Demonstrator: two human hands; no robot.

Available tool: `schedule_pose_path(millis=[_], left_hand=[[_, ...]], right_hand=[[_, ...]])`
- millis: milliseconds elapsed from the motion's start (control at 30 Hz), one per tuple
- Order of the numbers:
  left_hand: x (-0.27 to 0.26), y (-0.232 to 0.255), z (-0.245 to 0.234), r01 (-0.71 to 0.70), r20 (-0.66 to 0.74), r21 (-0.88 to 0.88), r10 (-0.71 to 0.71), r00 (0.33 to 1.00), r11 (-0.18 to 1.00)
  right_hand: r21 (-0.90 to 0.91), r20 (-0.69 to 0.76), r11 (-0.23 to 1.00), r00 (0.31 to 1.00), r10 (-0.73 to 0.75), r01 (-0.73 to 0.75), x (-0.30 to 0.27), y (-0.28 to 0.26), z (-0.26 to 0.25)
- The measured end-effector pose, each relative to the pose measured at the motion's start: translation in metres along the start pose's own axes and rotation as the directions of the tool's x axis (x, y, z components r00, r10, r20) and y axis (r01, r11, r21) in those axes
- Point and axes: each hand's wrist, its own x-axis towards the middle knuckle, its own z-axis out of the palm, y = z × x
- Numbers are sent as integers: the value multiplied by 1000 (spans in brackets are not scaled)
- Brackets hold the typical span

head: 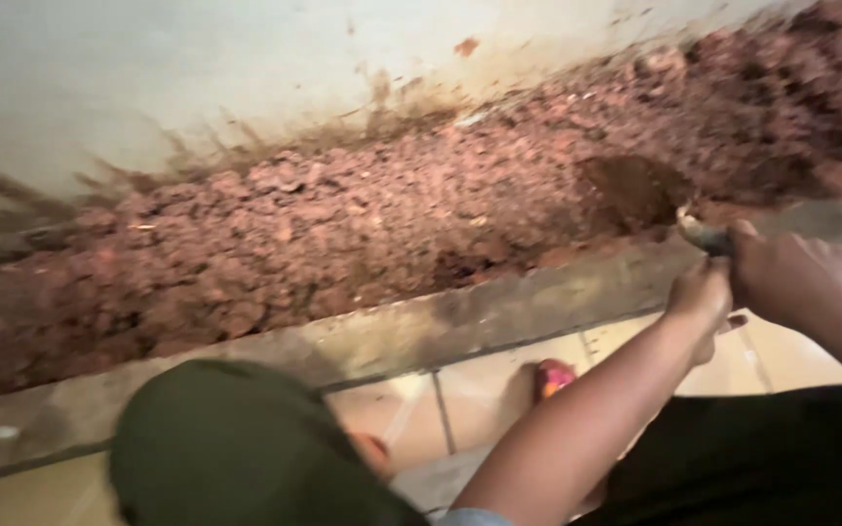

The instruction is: The person uses a small hand trowel to break up and loosen reddish-brown soil in a narrow indoor planter bed along a wall. They repeatedly scrape and turn the soil, occasionally using their left hand to clear debris or adjust clumps.

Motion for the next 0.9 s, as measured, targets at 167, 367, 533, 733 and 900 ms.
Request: schedule_pose_path(millis=[167, 367, 533, 733, 900], left_hand=[[-9, 6, 31, 9, 75, -207, 7, 997, 978], [34, -11, 36, 108, 44, -212, -101, 994, 971], [20, 12, 15, 93, 87, -281, -71, 994, 955], [52, 9, 12, 73, 244, -737, 164, 956, 672], [39, 32, 22, 155, 242, -946, 299, 923, 285]], right_hand=[[-406, 27, 908, 995, -97, 99, 17, 20, -16], [-617, 98, 733, 952, -289, 287, 80, 30, -7], [-502, 378, 687, 848, -372, 526, 118, 13, -33], [-240, 398, 835, 835, -381, 496, 132, 8, -36], [-163, 408, 925, 877, -254, 344, 128, -10, -50]])
